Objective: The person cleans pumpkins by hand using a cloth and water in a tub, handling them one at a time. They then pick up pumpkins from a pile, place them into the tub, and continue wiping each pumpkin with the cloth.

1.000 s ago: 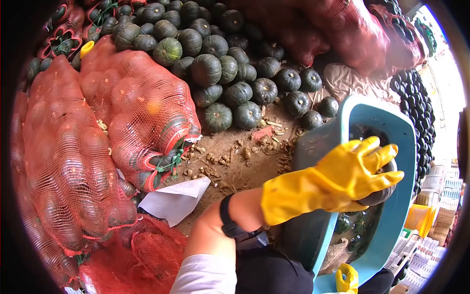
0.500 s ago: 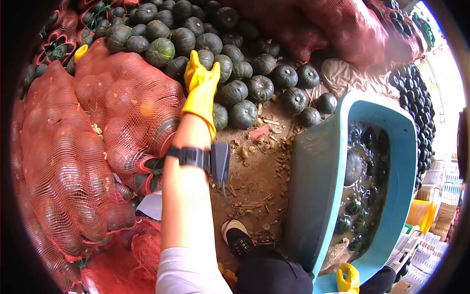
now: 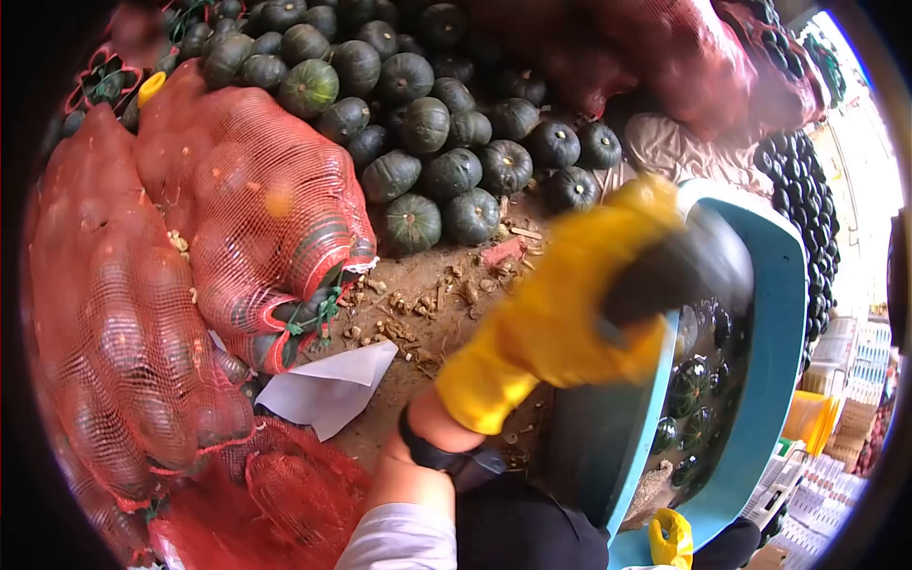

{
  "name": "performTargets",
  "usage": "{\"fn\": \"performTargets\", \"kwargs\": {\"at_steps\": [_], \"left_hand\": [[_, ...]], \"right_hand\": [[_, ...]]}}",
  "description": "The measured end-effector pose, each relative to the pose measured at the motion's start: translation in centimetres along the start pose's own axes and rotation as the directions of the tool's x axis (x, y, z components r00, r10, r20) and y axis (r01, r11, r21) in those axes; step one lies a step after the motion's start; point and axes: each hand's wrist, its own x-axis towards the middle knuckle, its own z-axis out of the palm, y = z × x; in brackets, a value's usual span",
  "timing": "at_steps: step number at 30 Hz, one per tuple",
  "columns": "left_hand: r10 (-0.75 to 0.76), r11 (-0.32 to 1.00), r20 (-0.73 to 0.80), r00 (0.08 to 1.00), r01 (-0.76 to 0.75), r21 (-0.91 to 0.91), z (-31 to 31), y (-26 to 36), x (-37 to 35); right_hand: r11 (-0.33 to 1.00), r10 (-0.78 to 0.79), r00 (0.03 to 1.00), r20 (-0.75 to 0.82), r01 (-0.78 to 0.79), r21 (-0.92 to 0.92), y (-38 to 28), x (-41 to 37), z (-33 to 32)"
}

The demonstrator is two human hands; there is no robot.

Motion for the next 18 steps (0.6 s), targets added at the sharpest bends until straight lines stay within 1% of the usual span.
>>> {"fn": "performTargets", "kwargs": {"at_steps": [1, 2, 3, 4, 5, 7, 8, 9, 10, 11, 12, 13, 14, 15, 16, 17, 18], "left_hand": [[0.076, 0.996, 0.254, 0.964, -0.060, -0.073, 2.0, 1.9, 0.7], [0.251, 0.967, 0.160, 0.954, -0.243, -0.071, 4.7, 2.2, 0.0], [0.290, 0.954, 0.232, 0.928, -0.301, 0.010, 6.8, 2.2, -0.7], [0.235, 0.964, 0.512, 0.826, -0.266, -0.014, 7.7, 2.1, 0.0], [0.237, 0.919, 0.562, 0.792, -0.371, 0.134, 7.9, 2.2, -0.2], [0.293, 0.885, 0.486, 0.823, -0.426, 0.188, 7.1, 1.7, -0.4], [0.343, 0.912, 0.343, 0.874, -0.397, 0.099, 5.7, 0.6, 0.2], [0.351, 0.923, 0.204, 0.914, -0.375, 0.088, 4.0, -0.5, 1.0], [0.314, 0.927, 0.023, 0.949, -0.312, 0.209, 2.0, -2.2, 1.6], [0.259, 0.910, -0.154, 0.953, -0.187, 0.370, 0.0, -4.4, 2.1], [0.193, 0.838, -0.309, 0.931, 0.008, 0.546, -2.2, -7.5, 2.3], [0.330, 0.497, -0.327, 0.886, 0.131, 0.858, -5.1, -12.2, 1.9], [0.182, 0.223, -0.420, 0.889, 0.379, 0.898, -7.5, -16.3, 1.6], [-0.110, 0.153, -0.528, 0.842, 0.539, 0.828, -9.4, -18.8, 2.3], [-0.383, 0.036, -0.603, 0.700, 0.663, 0.748, -10.9, -20.2, 2.7], [-0.493, -0.032, -0.567, 0.660, 0.637, 0.770, -11.9, -21.0, 2.5], [-0.594, -0.093, -0.530, 0.606, 0.603, 0.793, -12.6, -21.3, 2.6]], "right_hand": [[1.000, 0.014, 1.000, 0.020, -0.014, 0.008, -0.8, 0.1, -0.4], [1.000, 0.025, 1.000, 0.015, -0.025, 0.007, -1.9, -0.1, -0.6], [0.999, 0.037, 0.999, 0.010, -0.037, 0.006, -2.9, -0.2, -0.7], [0.999, 0.051, 0.999, 0.003, -0.051, 0.007, -4.1, -0.2, -1.0], [0.997, 0.078, 0.997, 0.011, -0.077, -0.014, -3.3, -0.3, -1.0], [0.997, 0.063, 0.995, -0.076, -0.058, 0.057, -2.2, -1.1, -0.8], [0.995, 0.054, 0.992, -0.117, -0.043, 0.094, -1.7, -1.5, -0.6], [0.989, -0.145, 0.958, -0.248, 0.150, 0.002, -0.6, -2.2, -0.5], [0.980, -0.199, 0.943, -0.266, 0.192, -0.052, -2.6, -2.1, -1.9], [0.961, -0.274, 0.922, -0.273, 0.251, -0.115, -3.0, -1.7, -3.4], [0.906, -0.344, 0.886, -0.310, 0.227, -0.358, -1.2, -1.4, -4.8], [0.938, -0.225, 0.898, -0.380, 0.093, -0.334, -0.9, -1.1, -6.1], [0.952, -0.242, 0.835, -0.494, 0.107, -0.285, -1.0, -0.5, -6.6], [0.922, -0.240, 0.835, -0.495, 0.037, -0.386, -2.8, 0.4, -8.4], [0.914, -0.362, 0.746, -0.559, 0.166, -0.370, -1.8, 2.7, -9.0], [0.885, -0.464, 0.632, -0.621, 0.291, -0.364, -1.0, 4.6, -9.4], [0.883, -0.470, 0.648, -0.599, 0.334, -0.331, -3.3, 5.4, -9.9]]}}
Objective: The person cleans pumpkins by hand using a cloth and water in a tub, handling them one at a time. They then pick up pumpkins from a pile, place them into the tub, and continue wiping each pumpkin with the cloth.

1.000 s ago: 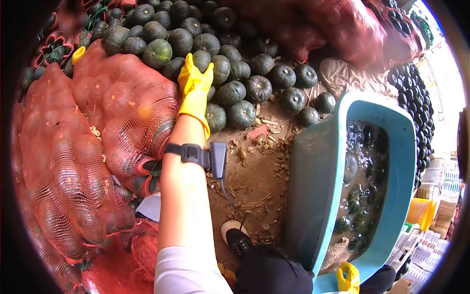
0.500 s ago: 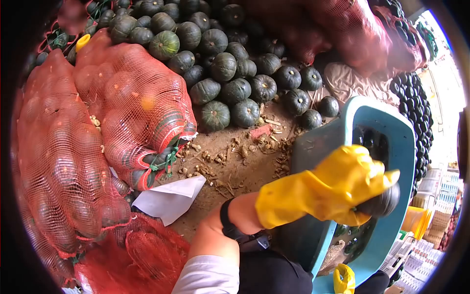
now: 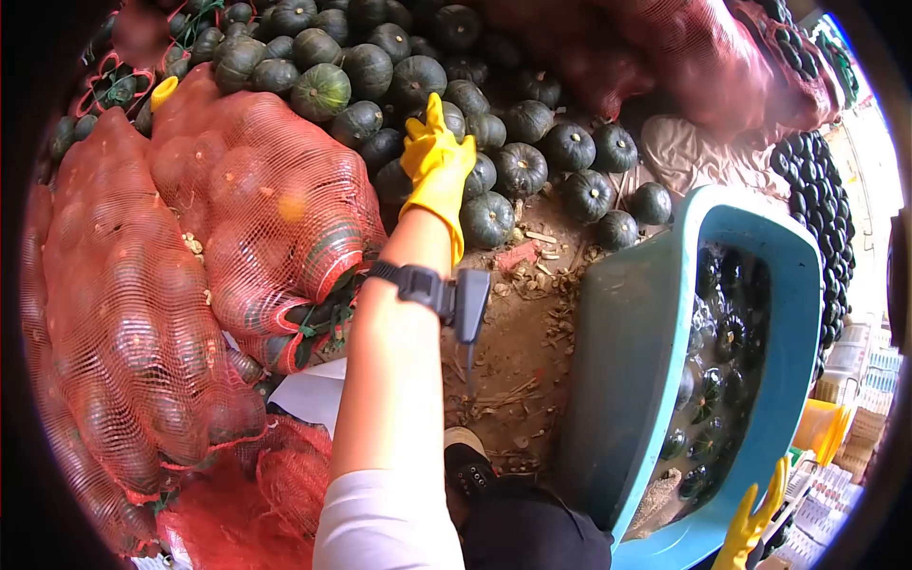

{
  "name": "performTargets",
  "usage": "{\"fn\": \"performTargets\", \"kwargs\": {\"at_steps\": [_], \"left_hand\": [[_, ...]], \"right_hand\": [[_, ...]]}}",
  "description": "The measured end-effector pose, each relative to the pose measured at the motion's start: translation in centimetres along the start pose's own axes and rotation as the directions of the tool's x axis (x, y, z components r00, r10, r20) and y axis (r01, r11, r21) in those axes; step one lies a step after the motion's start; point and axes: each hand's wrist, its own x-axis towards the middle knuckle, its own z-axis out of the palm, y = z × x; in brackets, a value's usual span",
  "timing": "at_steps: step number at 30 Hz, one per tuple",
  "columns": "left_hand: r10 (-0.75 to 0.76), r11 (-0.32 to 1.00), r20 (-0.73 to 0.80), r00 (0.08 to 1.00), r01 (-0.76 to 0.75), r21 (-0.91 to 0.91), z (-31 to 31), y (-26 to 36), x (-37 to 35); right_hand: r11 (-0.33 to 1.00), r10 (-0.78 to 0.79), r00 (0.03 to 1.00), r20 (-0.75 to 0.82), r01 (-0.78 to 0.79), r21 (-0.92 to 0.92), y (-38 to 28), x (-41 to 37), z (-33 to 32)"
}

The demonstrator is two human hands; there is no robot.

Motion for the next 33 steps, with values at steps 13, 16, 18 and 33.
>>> {"fn": "performTargets", "kwargs": {"at_steps": [13, 16, 18, 33], "left_hand": [[0.292, 0.028, -0.126, 0.948, -0.140, -0.990, -7.6, 0.5, -13.5], [0.559, -0.177, -0.565, 0.607, -0.579, -0.796, -11.8, 5.7, -18.3], [0.699, -0.272, -0.580, 0.419, -0.594, -0.757, -13.2, 9.0, -21.0], [0.407, 0.898, -0.044, 0.912, -0.391, 0.205, -5.3, -2.8, -10.2]], "right_hand": [[0.909, 0.011, 0.992, 0.123, -0.061, 0.412, -4.8, 4.9, 5.2], [0.801, -0.164, 0.986, -0.045, 0.159, 0.577, -8.5, 13.2, 5.7], [0.593, -0.199, 0.961, -0.190, 0.273, 0.757, -13.1, 18.0, 6.6], [0.746, -0.311, 0.826, 0.469, -0.093, 0.659, -21.7, 21.6, 7.7]]}}
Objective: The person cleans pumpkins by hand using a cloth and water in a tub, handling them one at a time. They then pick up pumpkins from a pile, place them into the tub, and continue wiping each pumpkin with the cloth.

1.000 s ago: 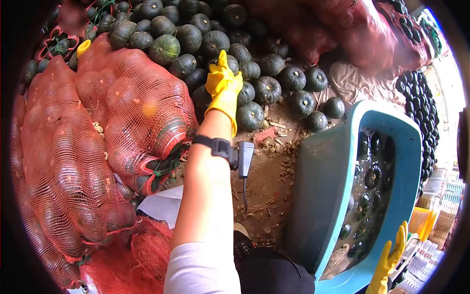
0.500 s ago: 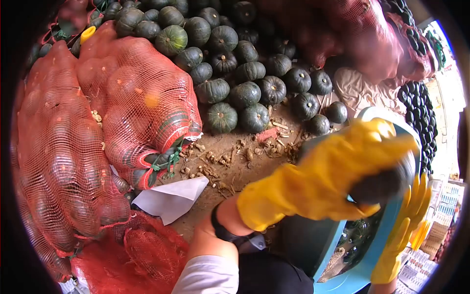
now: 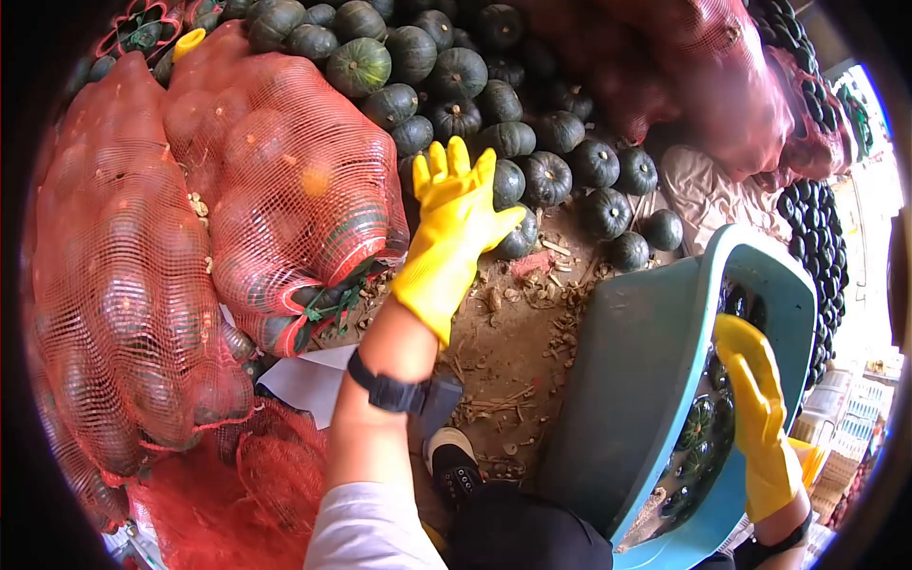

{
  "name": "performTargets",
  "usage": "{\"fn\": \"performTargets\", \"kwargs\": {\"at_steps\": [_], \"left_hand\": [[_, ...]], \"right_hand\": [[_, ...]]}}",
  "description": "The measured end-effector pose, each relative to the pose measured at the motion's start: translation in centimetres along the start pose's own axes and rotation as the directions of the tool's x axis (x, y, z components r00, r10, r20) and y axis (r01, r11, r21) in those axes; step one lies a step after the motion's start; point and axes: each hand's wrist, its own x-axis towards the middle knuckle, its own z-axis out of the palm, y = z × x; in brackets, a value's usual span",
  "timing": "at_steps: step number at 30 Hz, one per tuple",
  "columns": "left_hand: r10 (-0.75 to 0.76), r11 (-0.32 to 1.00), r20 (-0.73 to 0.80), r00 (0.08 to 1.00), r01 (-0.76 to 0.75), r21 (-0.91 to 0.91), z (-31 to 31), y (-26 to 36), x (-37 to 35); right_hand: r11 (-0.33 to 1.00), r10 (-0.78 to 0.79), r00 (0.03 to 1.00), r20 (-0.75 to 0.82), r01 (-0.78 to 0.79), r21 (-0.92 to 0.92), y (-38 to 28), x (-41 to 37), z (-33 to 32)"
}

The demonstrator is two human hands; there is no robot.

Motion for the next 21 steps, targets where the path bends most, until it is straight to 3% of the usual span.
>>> {"fn": "performTargets", "kwargs": {"at_steps": [1, 3, 5, 7, 9, 11, 12, 16, 20, 21], "left_hand": [[-0.028, 0.993, 0.177, 0.984, 0.007, 0.119, 1.5, -0.2, 0.6], [-0.003, 0.996, 0.201, 0.980, -0.014, 0.085, 6.2, 0.4, 1.6], [-0.052, 0.999, 0.259, 0.965, 0.047, 0.028, 5.9, 1.2, 2.6], [-0.103, 0.992, 0.328, 0.939, 0.123, -0.040, 4.4, 1.0, 4.5], [-0.166, 0.982, 0.389, 0.906, 0.189, -0.023, 4.5, -0.1, 6.7], [-0.169, 0.985, 0.341, 0.925, 0.150, 0.082, 5.5, -1.3, 6.8], [-0.141, 0.990, 0.437, 0.888, 0.117, 0.080, 3.7, -1.6, 6.9], [-0.200, 0.980, 0.501, 0.842, 0.161, 0.121, 2.2, -1.1, 8.0], [-0.170, 0.975, 0.370, 0.913, 0.211, -0.073, 1.1, -2.3, 6.0], [-0.179, 0.969, 0.328, 0.928, 0.225, -0.106, 0.9, -2.9, 5.2]], "right_hand": [[0.998, -0.062, 0.998, -0.030, 0.062, -0.018, -0.4, 0.8, -0.2], [0.961, -0.196, 0.978, -0.070, 0.177, -0.211, -3.6, 2.8, 0.5], [0.780, -0.442, 0.897, 0.027, 0.399, -0.482, -5.0, 5.6, 1.4], [0.629, -0.543, 0.822, 0.171, 0.534, -0.565, -7.1, 8.1, 3.5], [0.373, -0.656, 0.660, 0.365, 0.704, -0.604, -6.5, 11.4, 4.5], [0.438, -0.676, 0.698, 0.234, 0.637, -0.634, -5.7, 12.2, 5.5], [0.443, -0.681, 0.695, 0.232, 0.643, -0.625, -5.7, 12.2, 5.6], [0.461, -0.680, 0.698, 0.225, 0.646, -0.609, -5.4, 12.3, 5.4], [0.381, -0.729, 0.636, 0.254, 0.685, -0.621, -5.1, 12.8, 4.9], [0.392, -0.708, 0.627, 0.325, 0.732, -0.558, -5.0, 13.3, 4.4]]}}
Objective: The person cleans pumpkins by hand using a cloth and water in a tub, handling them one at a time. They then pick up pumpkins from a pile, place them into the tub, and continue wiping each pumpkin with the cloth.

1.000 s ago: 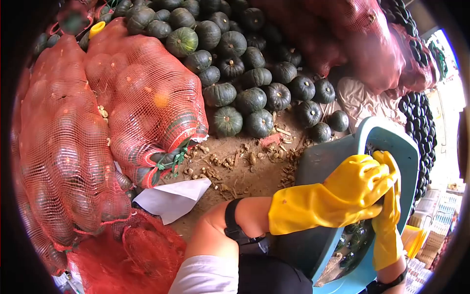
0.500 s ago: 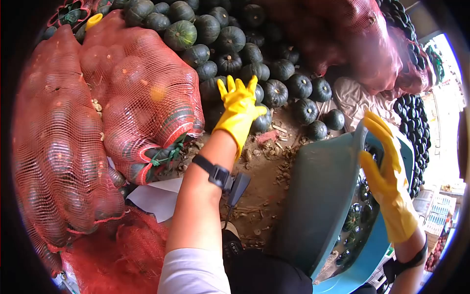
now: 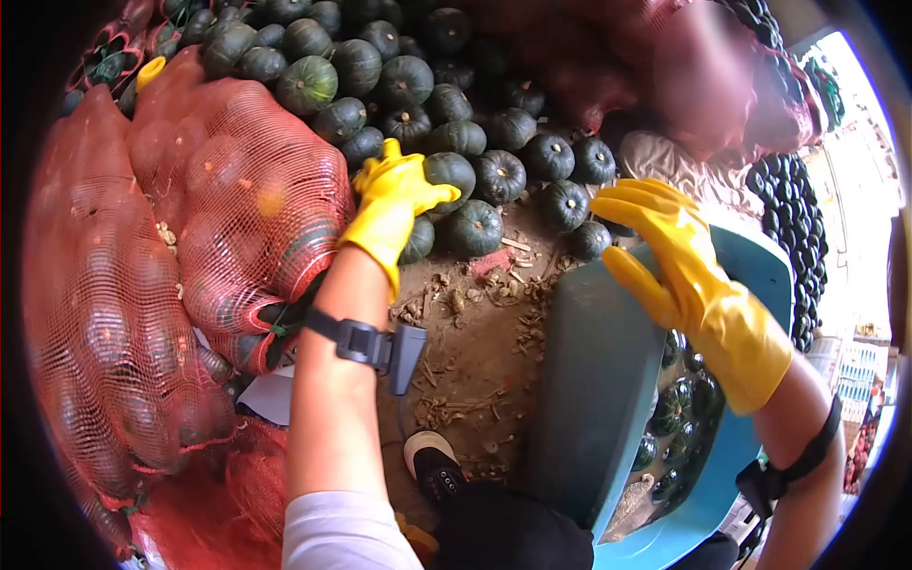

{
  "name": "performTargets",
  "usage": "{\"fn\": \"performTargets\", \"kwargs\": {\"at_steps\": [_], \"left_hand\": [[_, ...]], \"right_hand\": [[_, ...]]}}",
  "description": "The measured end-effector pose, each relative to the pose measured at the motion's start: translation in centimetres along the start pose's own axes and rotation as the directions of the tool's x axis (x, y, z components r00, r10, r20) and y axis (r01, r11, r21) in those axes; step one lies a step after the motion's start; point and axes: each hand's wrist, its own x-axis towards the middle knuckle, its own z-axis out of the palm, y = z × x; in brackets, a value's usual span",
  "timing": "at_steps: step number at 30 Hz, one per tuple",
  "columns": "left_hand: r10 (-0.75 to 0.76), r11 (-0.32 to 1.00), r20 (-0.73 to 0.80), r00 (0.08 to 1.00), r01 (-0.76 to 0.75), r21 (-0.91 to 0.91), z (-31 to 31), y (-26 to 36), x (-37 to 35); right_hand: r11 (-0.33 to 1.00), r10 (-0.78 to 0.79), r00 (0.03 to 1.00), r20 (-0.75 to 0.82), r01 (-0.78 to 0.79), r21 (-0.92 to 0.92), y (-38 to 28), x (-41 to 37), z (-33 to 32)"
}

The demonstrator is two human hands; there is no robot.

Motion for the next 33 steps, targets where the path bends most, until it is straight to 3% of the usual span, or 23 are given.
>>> {"fn": "performTargets", "kwargs": {"at_steps": [2, 3, 6, 7, 10, 14, 16, 18, 20, 21, 23, 24, 25, 26, 27, 28, 29, 31, 32, 33], "left_hand": [[0.028, 1.000, 0.128, 0.991, -0.027, -0.011, 0.1, -1.9, 0.3], [0.037, 0.999, 0.167, 0.985, -0.031, -0.038, 0.2, -2.4, 0.9], [0.045, 0.999, 0.316, 0.948, -0.048, 0.002, -1.9, -0.8, 1.8], [0.056, 0.998, 0.219, 0.974, -0.053, -0.023, -0.8, -1.2, 2.2], [0.045, 0.999, 0.138, 0.989, -0.042, -0.025, 0.5, -0.8, 3.2], [0.093, 0.995, 0.097, 0.991, -0.090, -0.036, 1.1, -0.9, 1.3], [-0.025, 0.999, -0.112, 0.993, 0.030, 0.044, 3.4, -1.5, -0.1], [-0.066, 0.996, -0.211, 0.975, 0.053, -0.066, 4.1, -2.0, -0.8], [-0.011, 0.968, -0.195, 0.981, -0.039, -0.248, 4.0, -3.1, -1.4], [-0.050, 0.866, -0.181, 0.982, -0.047, -0.497, 4.1, -3.6, -2.1], [-0.130, 0.467, -0.153, 0.980, -0.076, -0.881, 4.4, -4.4, -3.5], [-0.167, -0.093, -0.021, 0.986, -0.037, -0.995, 3.7, -3.7, -4.5], [-0.202, -0.093, 0.000, 0.979, -0.019, -0.995, 2.4, -3.4, -5.8], [-0.204, -0.204, 0.006, 0.979, -0.036, -0.978, 3.1, -3.8, -5.6], [-0.151, -0.151, -0.052, 0.987, -0.075, -0.986, 4.1, -4.0, -5.7], [-0.070, -0.260, 0.033, 0.997, 0.013, -0.966, 5.4, -4.6, -6.6], [0.012, -0.353, 0.117, 0.993, 0.114, -0.929, 4.5, -3.7, -8.3], [0.132, -0.207, 0.016, 0.991, 0.044, -0.977, 2.0, 1.1, -11.6], [0.191, -0.141, -0.034, 0.981, -0.007, -0.990, 0.8, 3.6, -13.3], [0.229, 0.152, -0.016, 0.973, -0.052, -0.987, -1.0, 5.7, -14.9]], "right_hand": [[0.986, -0.100, 0.988, 0.120, 0.082, 0.148, 2.4, 0.9, -0.4], [0.979, -0.172, 0.974, 0.148, 0.153, 0.132, 3.5, 1.3, -0.4], [0.980, -0.180, 0.980, 0.081, 0.172, 0.096, 4.7, 1.4, -0.5], [0.982, -0.163, 0.987, -0.014, 0.164, 0.097, 4.8, 1.2, 0.0], [0.991, -0.131, 0.990, -0.051, 0.131, -0.005, 4.5, 0.6, -0.1], [0.991, -0.122, 0.992, -0.036, 0.124, 0.055, 4.6, 0.7, -0.1], [0.989, -0.135, 0.989, -0.055, 0.138, 0.053, 5.0, 0.6, 0.2], [0.988, -0.143, 0.988, -0.059, 0.146, 0.052, 5.1, 0.6, 0.3], [0.989, -0.134, 0.989, -0.060, 0.137, 0.047, 5.0, 0.5, 0.3], [0.989, -0.141, 0.988, -0.063, 0.143, 0.028, 4.9, 0.5, 0.3], [0.994, -0.106, 0.994, -0.021, 0.107, 0.031, 4.8, 0.4, 0.0], [0.996, -0.069, 0.997, 0.026, 0.067, 0.054, 4.7, 0.2, -0.2], [0.996, -0.042, 0.997, 0.072, 0.036, 0.075, 4.7, 0.4, -0.4], [0.997, -0.048, 0.995, 0.084, 0.043, 0.060, 5.0, 0.5, -0.5], [0.998, -0.048, 0.994, 0.098, 0.044, 0.045, 5.2, 0.4, -0.6], [0.999, -0.041, 0.992, 0.115, 0.037, 0.036, 5.2, 0.1, -0.4], [0.987, 0.044, 0.991, 0.123, -0.062, 0.148, 4.5, 0.6, -0.9], [0.896, 0.194, 0.966, 0.171, -0.246, 0.371, 2.0, 1.8, -1.9], [0.847, 0.209, 0.969, 0.130, -0.246, 0.471, 1.9, 1.5, -1.9], [0.796, 0.219, 0.959, 0.181, -0.283, 0.534, 0.3, 1.8, -2.3]]}}
